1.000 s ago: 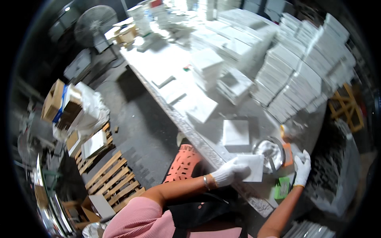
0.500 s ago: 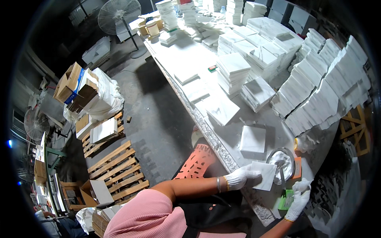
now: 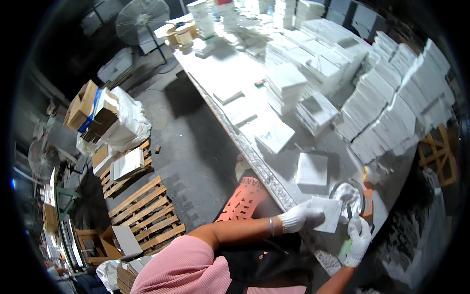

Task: The person applies a white paste to the edges of small white square tiles using a small metal spatula, then smooths the edges with a green block. The person handles the tiles one at a time and places them on a metal workbench.

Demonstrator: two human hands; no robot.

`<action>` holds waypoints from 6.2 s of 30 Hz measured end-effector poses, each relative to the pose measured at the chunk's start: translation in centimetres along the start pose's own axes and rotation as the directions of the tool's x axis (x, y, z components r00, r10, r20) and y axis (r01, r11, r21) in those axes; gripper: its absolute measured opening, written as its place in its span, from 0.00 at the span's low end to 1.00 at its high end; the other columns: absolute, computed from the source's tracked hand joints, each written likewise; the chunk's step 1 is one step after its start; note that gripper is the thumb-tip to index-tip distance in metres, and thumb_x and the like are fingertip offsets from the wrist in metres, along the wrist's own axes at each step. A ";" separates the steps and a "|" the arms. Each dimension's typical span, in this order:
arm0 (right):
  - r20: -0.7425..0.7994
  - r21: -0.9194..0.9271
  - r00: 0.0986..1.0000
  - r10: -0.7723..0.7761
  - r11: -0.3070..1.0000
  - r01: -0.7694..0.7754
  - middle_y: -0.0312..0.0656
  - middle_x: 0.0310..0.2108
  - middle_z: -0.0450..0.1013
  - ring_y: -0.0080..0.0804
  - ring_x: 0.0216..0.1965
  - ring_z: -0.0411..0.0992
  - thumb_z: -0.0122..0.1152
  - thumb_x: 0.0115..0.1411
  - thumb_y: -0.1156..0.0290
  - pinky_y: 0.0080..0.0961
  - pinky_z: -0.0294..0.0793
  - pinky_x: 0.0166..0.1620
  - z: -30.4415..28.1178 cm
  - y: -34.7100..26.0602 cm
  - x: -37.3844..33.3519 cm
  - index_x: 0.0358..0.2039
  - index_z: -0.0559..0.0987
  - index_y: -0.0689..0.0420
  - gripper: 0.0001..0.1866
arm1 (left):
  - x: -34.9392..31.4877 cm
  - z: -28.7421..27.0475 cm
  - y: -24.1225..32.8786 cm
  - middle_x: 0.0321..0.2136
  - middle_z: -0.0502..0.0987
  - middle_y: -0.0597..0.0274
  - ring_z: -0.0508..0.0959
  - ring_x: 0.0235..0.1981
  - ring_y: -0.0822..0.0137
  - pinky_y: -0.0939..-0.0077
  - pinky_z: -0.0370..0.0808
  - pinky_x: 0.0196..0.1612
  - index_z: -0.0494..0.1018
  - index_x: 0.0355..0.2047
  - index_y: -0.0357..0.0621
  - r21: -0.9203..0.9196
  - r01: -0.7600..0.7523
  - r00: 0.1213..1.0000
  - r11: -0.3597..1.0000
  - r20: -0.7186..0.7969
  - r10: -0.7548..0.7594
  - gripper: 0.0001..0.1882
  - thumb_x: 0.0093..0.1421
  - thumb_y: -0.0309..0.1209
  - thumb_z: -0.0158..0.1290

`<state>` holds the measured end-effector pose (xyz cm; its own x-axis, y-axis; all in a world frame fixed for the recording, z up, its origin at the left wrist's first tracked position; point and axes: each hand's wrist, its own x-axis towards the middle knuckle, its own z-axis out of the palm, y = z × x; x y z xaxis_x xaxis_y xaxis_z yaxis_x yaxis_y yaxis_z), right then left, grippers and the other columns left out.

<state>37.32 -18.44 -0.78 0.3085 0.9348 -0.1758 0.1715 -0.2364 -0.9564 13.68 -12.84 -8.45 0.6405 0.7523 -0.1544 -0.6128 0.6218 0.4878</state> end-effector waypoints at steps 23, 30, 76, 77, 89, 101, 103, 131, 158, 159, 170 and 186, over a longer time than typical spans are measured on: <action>0.073 -0.463 0.955 -0.286 0.839 0.287 0.45 0.33 0.81 0.40 0.34 0.80 0.74 0.48 0.69 0.31 0.77 0.38 1.7 -2.9 0.7 0.37 0.85 0.58 0.15 | -0.5 0.7 1.0 0.49 0.76 0.62 0.77 0.49 0.68 0.69 0.75 0.55 0.65 0.60 0.38 -0.027 0.088 0.987 0.996 -0.131 -0.091 0.30 0.59 0.30 0.60; 0.071 -0.461 0.969 -0.237 0.854 0.242 0.45 0.33 0.81 0.40 0.35 0.80 0.73 0.49 0.67 0.32 0.77 0.39 1.9 -3.3 0.9 0.37 0.86 0.58 0.14 | -0.5 0.5 0.9 0.50 0.75 0.62 0.76 0.50 0.67 0.68 0.74 0.56 0.65 0.61 0.38 -0.024 0.091 0.984 0.996 -0.153 -0.093 0.30 0.59 0.30 0.59; -0.350 -0.343 0.892 -0.284 0.925 0.160 0.41 0.39 0.78 0.26 0.39 0.74 0.67 0.56 0.68 0.26 0.73 0.44 -7.7 3.3 8.2 0.44 0.79 0.64 0.18 | -0.2 -0.4 0.3 0.52 0.74 0.60 0.76 0.49 0.65 0.65 0.75 0.55 0.62 0.62 0.38 0.043 0.086 0.983 0.995 -0.165 -0.077 0.31 0.60 0.31 0.58; -0.346 -0.325 0.892 -0.292 0.929 0.178 0.42 0.38 0.78 0.27 0.39 0.75 0.67 0.55 0.68 0.27 0.73 0.44 -8.2 4.2 9.0 0.44 0.79 0.64 0.18 | -0.2 -0.2 0.4 0.51 0.74 0.60 0.76 0.49 0.65 0.65 0.75 0.55 0.62 0.62 0.38 0.046 0.091 0.983 0.995 -0.164 -0.082 0.31 0.61 0.31 0.58; -0.315 -0.568 0.917 -0.244 0.823 0.023 0.46 0.38 0.81 0.37 0.36 0.79 0.70 0.53 0.66 0.32 0.77 0.42 -7.2 3.4 10.5 0.44 0.82 0.58 0.18 | -0.5 0.2 0.8 0.43 0.76 0.61 0.78 0.43 0.66 0.67 0.76 0.51 0.65 0.59 0.37 0.062 0.104 0.984 0.993 -0.149 -0.094 0.29 0.61 0.34 0.59; -0.031 -0.729 0.987 -0.158 0.679 0.086 0.42 0.36 0.81 0.34 0.33 0.79 0.70 0.56 0.58 0.28 0.77 0.37 1.0 -2.1 0.9 0.47 0.83 0.51 0.19 | -0.3 1.4 0.9 0.47 0.77 0.61 0.77 0.46 0.67 0.70 0.74 0.53 0.67 0.59 0.35 0.040 0.029 0.980 0.999 -0.200 -0.020 0.27 0.61 0.30 0.58; 0.012 -0.630 0.982 -0.188 0.762 0.153 0.44 0.39 0.81 0.34 0.34 0.80 0.69 0.57 0.62 0.28 0.78 0.38 1.2 -0.8 1.4 0.48 0.82 0.53 0.19 | -0.4 1.0 0.9 0.46 0.78 0.61 0.78 0.45 0.67 0.69 0.74 0.52 0.67 0.59 0.36 0.042 0.045 0.984 0.998 -0.172 -0.037 0.27 0.61 0.31 0.58; -0.118 -0.234 0.981 -0.152 0.965 0.121 0.44 0.39 0.82 0.31 0.38 0.80 0.65 0.59 0.75 0.25 0.78 0.41 2.6 -3.3 0.7 0.43 0.84 0.60 0.11 | 0.2 2.5 2.7 0.51 0.76 0.61 0.73 0.52 0.67 0.69 0.69 0.57 0.68 0.58 0.37 0.216 -0.004 0.967 0.976 -0.248 0.059 0.24 0.62 0.29 0.57; -0.388 -0.215 0.910 -0.147 0.974 0.066 0.40 0.43 0.80 0.21 0.37 0.75 0.64 0.61 0.76 0.19 0.76 0.40 -2.3 3.0 -6.4 0.51 0.81 0.59 0.17 | -0.5 6.9 4.5 0.47 0.79 0.57 0.80 0.45 0.67 0.73 0.76 0.50 0.71 0.52 0.34 0.344 0.178 0.976 0.922 -0.184 -0.120 0.18 0.62 0.24 0.55; -0.393 -0.236 0.902 -0.178 0.968 0.089 0.39 0.41 0.80 0.18 0.34 0.73 0.64 0.61 0.76 0.17 0.74 0.37 -2.7 3.6 -7.1 0.53 0.80 0.59 0.19 | -0.8 6.9 3.9 0.47 0.79 0.56 0.80 0.46 0.66 0.72 0.76 0.50 0.71 0.53 0.34 0.303 0.242 0.964 0.922 -0.185 -0.192 0.18 0.62 0.24 0.55; -0.556 -0.019 0.829 0.057 0.997 -0.081 0.38 0.39 0.80 0.18 0.29 0.72 0.64 0.62 0.73 0.17 0.72 0.33 -5.8 4.7 -13.1 0.51 0.81 0.58 0.17 | 1.0 6.8 -2.9 0.48 0.78 0.57 0.78 0.49 0.66 0.70 0.75 0.54 0.70 0.56 0.35 0.273 0.477 0.879 0.835 -0.132 -0.459 0.19 0.65 0.24 0.53; -0.421 0.059 0.900 0.112 0.994 -0.096 0.32 0.27 0.76 0.13 0.23 0.70 0.60 0.64 0.69 0.12 0.65 0.24 -7.3 6.7 -8.8 0.42 0.81 0.57 0.08 | 3.6 9.4 -6.5 0.46 0.77 0.57 0.78 0.46 0.65 0.70 0.75 0.51 0.70 0.54 0.34 0.497 0.579 0.793 0.647 -0.157 -0.589 0.19 0.62 0.23 0.53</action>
<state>42.61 -30.14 -3.93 0.6908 0.7034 -0.1671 0.0859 -0.3093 -0.9471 24.31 -16.22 -4.11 0.7959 0.2643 -0.5447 0.2044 0.7296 0.6527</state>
